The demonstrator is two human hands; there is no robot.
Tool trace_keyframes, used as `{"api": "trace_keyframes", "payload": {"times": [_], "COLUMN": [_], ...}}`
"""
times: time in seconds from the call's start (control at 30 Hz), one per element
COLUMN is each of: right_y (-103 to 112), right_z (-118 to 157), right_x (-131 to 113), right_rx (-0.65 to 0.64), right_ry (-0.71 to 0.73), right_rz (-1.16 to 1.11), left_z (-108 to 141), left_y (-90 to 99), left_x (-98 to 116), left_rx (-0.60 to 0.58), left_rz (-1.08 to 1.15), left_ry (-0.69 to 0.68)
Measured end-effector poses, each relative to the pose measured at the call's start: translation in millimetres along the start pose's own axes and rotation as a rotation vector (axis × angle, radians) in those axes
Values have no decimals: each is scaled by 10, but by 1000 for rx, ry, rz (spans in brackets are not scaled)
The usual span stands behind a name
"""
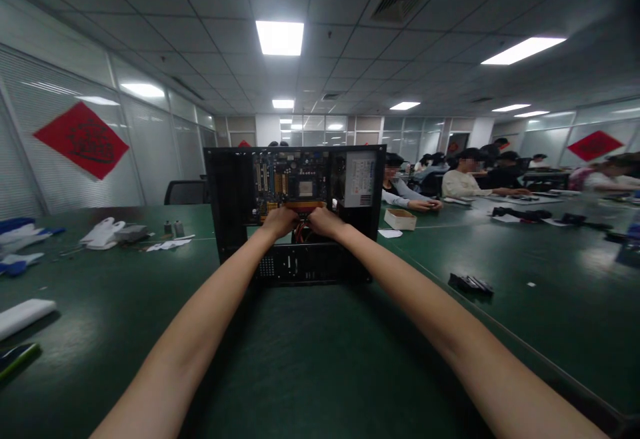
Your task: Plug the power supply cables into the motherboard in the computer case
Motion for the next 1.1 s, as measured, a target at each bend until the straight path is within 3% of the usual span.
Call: {"api": "trace_keyframes", "payload": {"times": [0.33, 0.5, 0.73, 1.1], "right_y": [-72, -77, -47, -18], "right_z": [-97, -121, -110, -94], "right_x": [-54, -44, 1, 87], "right_rx": [-3, 7, 31, 59], "right_ry": [52, 58, 36, -11], "right_rz": [71, 77, 42, -98], "left_z": [23, -2, -28, -100], "left_y": [51, -22, -118, -108], "left_x": [-2, -53, -110, -121], "left_rx": [-7, 5, 23, 5], "left_rz": [36, 90, 266, 291], "left_ry": [12, 38, 58, 101]}}
Point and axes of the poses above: each hand's wrist, its own z-axis away from the middle knuckle, its own y-axis out of the back of the hand, x = y × z, the point moved 10 cm from there along -z, towards the middle knuckle, and after that the axes turned 14 degrees about -z, right-handed, at the moved point
